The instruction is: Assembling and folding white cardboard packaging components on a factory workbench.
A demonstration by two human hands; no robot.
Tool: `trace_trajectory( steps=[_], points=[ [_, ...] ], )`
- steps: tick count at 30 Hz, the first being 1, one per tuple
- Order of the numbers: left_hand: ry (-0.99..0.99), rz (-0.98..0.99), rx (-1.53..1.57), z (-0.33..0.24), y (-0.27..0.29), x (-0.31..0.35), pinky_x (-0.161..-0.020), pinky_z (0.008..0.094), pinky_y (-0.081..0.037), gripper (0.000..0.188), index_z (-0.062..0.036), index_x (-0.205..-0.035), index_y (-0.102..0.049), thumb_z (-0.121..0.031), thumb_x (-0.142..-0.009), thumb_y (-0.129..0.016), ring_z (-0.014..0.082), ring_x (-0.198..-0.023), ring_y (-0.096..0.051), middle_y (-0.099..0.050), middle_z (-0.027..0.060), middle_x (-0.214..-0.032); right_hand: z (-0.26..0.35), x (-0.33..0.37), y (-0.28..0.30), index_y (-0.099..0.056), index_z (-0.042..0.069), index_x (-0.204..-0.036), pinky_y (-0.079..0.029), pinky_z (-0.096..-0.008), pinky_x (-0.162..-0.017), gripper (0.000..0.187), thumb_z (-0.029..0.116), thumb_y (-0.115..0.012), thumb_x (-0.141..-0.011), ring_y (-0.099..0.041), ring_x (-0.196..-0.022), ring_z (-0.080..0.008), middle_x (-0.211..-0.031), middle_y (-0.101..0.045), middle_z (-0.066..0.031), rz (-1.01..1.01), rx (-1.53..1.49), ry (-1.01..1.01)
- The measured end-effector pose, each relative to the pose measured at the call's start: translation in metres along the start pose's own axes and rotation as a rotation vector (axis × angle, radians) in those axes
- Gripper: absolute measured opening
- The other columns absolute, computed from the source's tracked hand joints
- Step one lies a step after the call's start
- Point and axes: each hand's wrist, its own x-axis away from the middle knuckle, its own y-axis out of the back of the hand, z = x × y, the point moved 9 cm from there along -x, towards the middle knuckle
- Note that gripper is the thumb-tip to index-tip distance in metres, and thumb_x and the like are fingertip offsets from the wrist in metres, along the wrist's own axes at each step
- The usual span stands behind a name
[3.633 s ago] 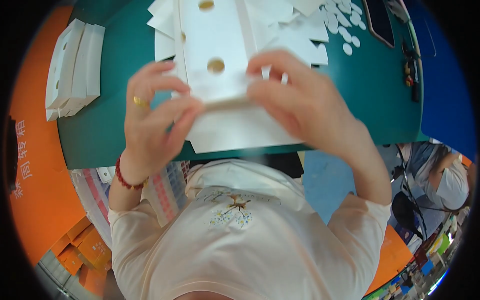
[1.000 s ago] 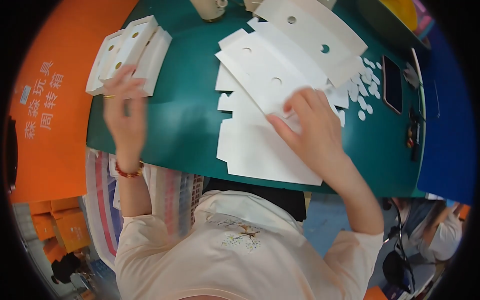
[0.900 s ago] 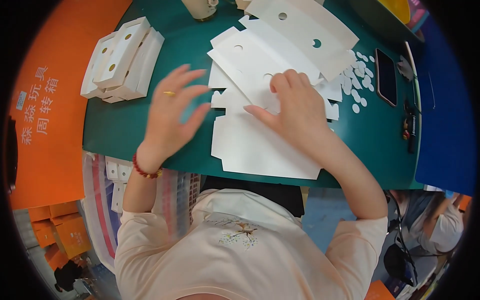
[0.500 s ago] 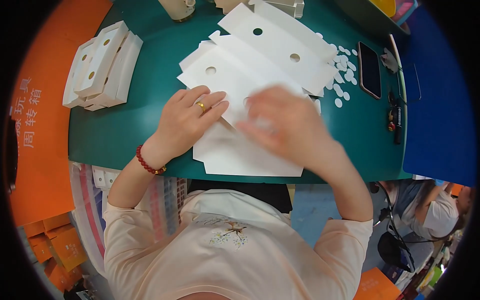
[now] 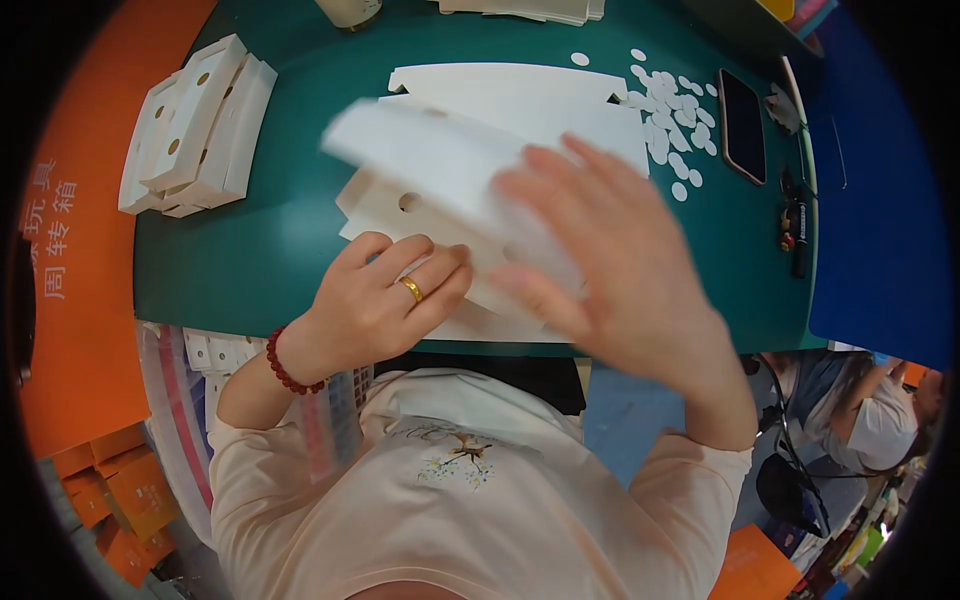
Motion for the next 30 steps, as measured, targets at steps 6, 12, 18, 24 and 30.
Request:
trace_trajectory(
  steps=[6, 12, 18, 24, 30],
  points=[
    [-0.040, 0.000, 0.020, -0.007, 0.002, 0.004, -0.066, 0.0284, -0.044, 0.018, -0.0049, -0.096, -0.069, -0.010, -0.078, -0.069, 0.0178, -0.086, -0.063, -0.069, 0.0041, -0.100, -0.008, 0.005, -0.033, -0.054, 0.008, -0.114, -0.040, -0.0446, -0.106, 0.047, 0.007, -0.079, -0.073, -0.048, -0.130, -0.0385, -0.140, -0.051, -0.0159, -0.059, -0.001, -0.081],
    [-0.013, -0.007, 0.051, -0.011, 0.006, 0.009, -0.066, 0.0287, -0.045, 0.018, -0.0044, -0.094, -0.068, -0.012, -0.078, -0.070, 0.0199, -0.087, -0.063, -0.068, 0.0046, -0.098, 0.001, 0.004, -0.024, -0.054, 0.010, -0.118, -0.036, -0.0516, -0.109, 0.048, 0.014, -0.078, -0.077, -0.045, -0.132, -0.0370, -0.137, -0.051, -0.0126, 0.008, 0.075, 0.039],
    [0.094, -0.100, 0.235, -0.009, 0.009, 0.005, -0.072, 0.0324, -0.051, 0.026, -0.0037, -0.090, -0.065, -0.023, -0.076, -0.076, 0.0250, -0.089, -0.063, -0.065, 0.0073, -0.096, -0.003, 0.005, -0.021, -0.056, 0.010, -0.115, -0.037, -0.0510, -0.108, 0.044, 0.021, -0.078, -0.078, -0.047, -0.130, -0.0352, -0.134, -0.054, -0.0118, -0.014, 0.082, 0.017],
    [0.068, -0.016, 0.143, -0.015, -0.014, 0.010, -0.075, 0.0339, -0.050, 0.026, -0.0010, -0.090, -0.063, -0.024, -0.082, -0.072, 0.0283, -0.095, -0.062, -0.063, 0.0115, -0.096, -0.012, 0.000, -0.033, -0.055, 0.007, -0.117, -0.042, -0.0417, -0.105, 0.048, 0.020, -0.080, -0.078, -0.050, -0.128, -0.0343, -0.136, -0.056, -0.0134, -0.013, 0.074, -0.002],
    [0.091, -0.039, 0.127, -0.018, -0.014, 0.012, -0.078, 0.0354, -0.051, 0.021, 0.0001, -0.090, -0.063, -0.017, -0.082, -0.070, 0.0307, -0.096, -0.064, -0.065, 0.0141, -0.100, -0.027, -0.002, -0.043, -0.049, 0.009, -0.136, -0.043, -0.0395, -0.104, 0.062, 0.024, -0.077, -0.082, -0.052, -0.126, -0.0327, -0.137, -0.054, -0.0162, -0.059, 0.164, -0.132]
  ],
)
